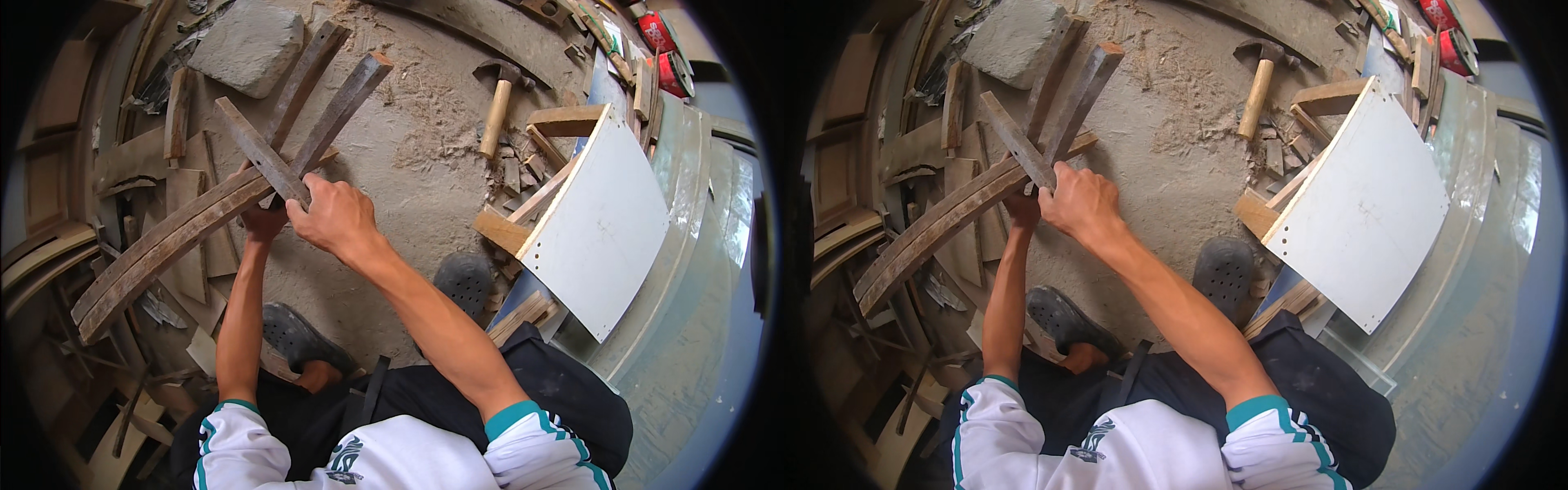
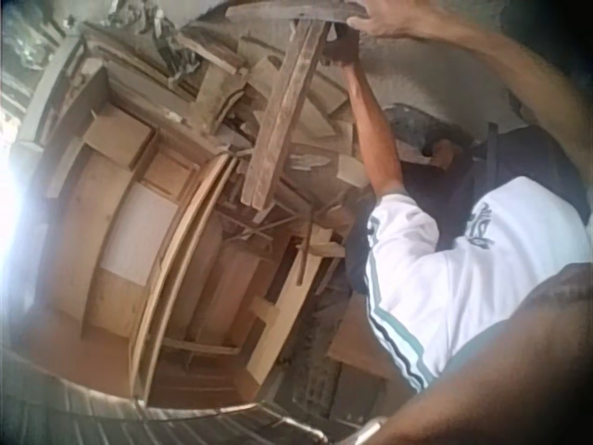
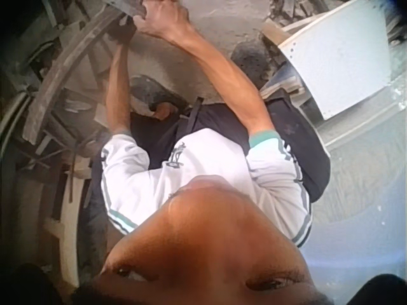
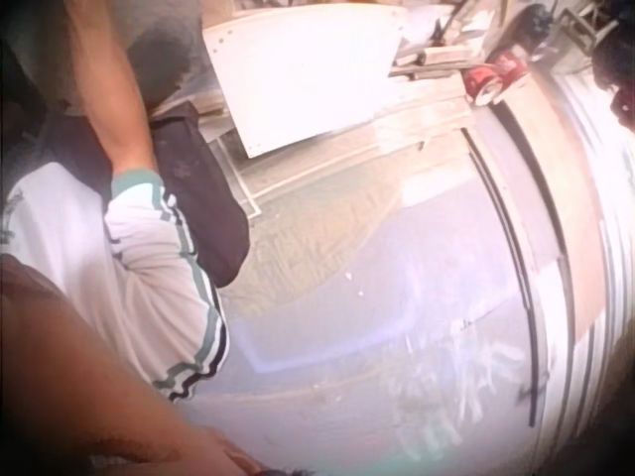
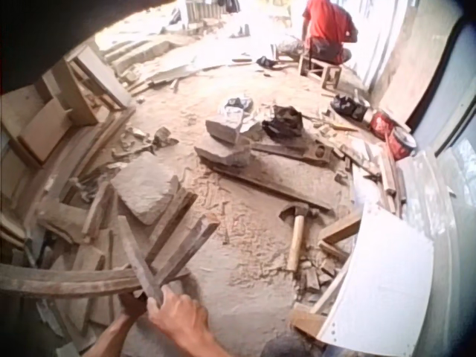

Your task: The person sits on the floor and repeatedly aligns two thin wooden strips with a curved wooden frame, adjusting their positions to fit together. The person handles the pieces by hand, rotating and repositioning them multiple times without using tools.

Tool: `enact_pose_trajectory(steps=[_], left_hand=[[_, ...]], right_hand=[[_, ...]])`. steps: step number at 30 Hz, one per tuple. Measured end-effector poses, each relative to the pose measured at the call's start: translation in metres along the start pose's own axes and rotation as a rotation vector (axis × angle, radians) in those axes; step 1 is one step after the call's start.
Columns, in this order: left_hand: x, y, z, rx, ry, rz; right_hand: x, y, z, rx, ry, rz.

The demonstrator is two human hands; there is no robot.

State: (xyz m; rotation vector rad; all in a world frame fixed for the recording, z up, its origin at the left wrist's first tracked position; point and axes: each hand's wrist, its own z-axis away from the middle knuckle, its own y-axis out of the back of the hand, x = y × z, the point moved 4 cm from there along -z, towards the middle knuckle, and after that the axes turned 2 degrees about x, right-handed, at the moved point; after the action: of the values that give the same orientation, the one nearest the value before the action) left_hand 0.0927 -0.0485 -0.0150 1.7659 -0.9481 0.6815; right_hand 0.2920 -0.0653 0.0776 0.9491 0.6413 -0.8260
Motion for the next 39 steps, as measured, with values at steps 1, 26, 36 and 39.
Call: enact_pose_trajectory(steps=[1,26,36,39], left_hand=[[0.001,0.0,0.0,0.005,0.007,0.005],[0.025,0.002,-0.013,-0.066,-0.153,-0.072],[0.024,-0.002,-0.014,-0.032,-0.065,0.017],[0.013,-0.002,-0.013,-0.048,-0.046,-0.026]], right_hand=[[0.001,0.0,0.0,-0.003,-0.002,-0.007],[0.0,0.002,0.002,0.13,0.011,0.119],[0.0,0.027,0.001,0.191,0.035,0.17],[-0.004,0.042,0.002,0.216,0.035,0.177]])
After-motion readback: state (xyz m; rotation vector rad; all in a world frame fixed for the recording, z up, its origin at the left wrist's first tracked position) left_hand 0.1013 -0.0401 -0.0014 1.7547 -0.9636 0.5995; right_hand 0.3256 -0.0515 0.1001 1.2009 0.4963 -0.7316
